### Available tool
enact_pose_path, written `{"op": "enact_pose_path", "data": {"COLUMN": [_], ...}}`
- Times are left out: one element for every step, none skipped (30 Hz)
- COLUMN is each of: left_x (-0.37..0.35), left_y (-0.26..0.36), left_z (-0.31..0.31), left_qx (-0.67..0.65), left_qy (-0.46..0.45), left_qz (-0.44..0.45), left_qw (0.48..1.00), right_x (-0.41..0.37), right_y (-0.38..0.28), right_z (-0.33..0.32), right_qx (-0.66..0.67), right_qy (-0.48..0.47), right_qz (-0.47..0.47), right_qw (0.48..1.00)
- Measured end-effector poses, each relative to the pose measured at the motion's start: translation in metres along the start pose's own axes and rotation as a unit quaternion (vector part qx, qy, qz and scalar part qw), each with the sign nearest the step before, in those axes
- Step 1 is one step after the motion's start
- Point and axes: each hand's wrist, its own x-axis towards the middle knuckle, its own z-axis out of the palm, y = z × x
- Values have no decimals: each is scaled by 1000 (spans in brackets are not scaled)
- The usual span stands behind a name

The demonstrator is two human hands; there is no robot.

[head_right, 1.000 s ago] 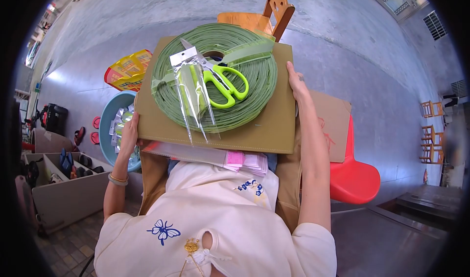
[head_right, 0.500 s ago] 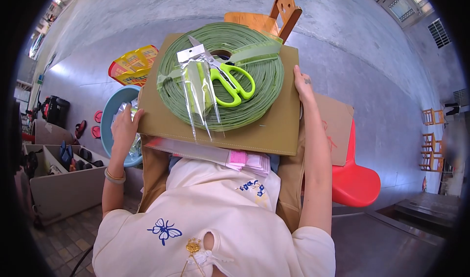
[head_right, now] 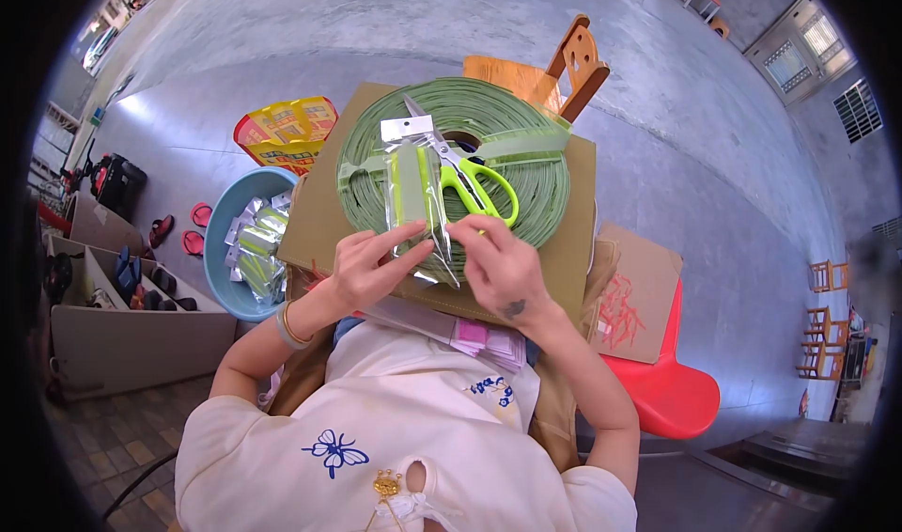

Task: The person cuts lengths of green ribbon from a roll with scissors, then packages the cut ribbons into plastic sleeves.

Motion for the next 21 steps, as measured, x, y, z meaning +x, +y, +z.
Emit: {"op": "enact_pose_path", "data": {"left_x": [3,5,8,9,10,9,9,8,8,5,-1,-3,-3,-1,0,-1,-1,-1,0,1,2], "left_y": [0,1,2,4,9,11,11,12,12,13,15,15,16,15,15,15,15,16,18,21,22], "left_z": [0,-2,-5,-8,-13,-15,-15,-14,-12,-9,-6,-5,-5,-5,-6,-5,-4,-3,-4,-5,-6], "left_qx": [-11,-23,-34,-49,-65,-81,-96,-111,-127,-144,-162,-168,-174,-168,-163,-162,-159,-156,-157,-157,-157], "left_qy": [17,34,49,44,38,32,42,53,65,63,61,60,59,60,60,64,67,71,69,68,66], "left_qz": [-8,-13,-17,-14,-11,-9,-1,7,15,-11,-37,-44,-52,-41,-31,-30,-28,-26,-34,-41,-48], "left_qw": [1000,999,998,998,997,996,995,992,990,987,984,983,982,983,984,984,985,985,985,984,984], "right_x": [-3,-4,-5,-4,-4,-4,-4,-6,-8,-11,-14,-17,-20,-24,-26,-27,-28,-28,-30,-31,-32], "right_y": [-2,-4,-6,-12,-13,-14,-14,-15,-15,-14,-12,-11,-10,-10,-10,-10,-11,-12,-13,-13,-13], "right_z": [7,15,21,21,23,25,25,25,25,25,25,26,28,29,29,29,30,32,33,34,35], "right_qx": [19,38,57,77,67,57,46,47,51,55,60,53,47,42,37,34,30,32,41,49,58], "right_qy": [3,8,15,9,25,40,53,57,63,69,75,80,84,88,92,96,101,115,116,117,117], "right_qz": [-4,-8,-12,-12,-45,-77,-110,-117,-112,-107,-102,-101,-99,-96,-99,-101,-103,-108,-96,-85,-75], "right_qw": [1000,999,998,997,996,995,991,990,990,990,990,990,990,991,990,990,989,987,988,988,989]}}
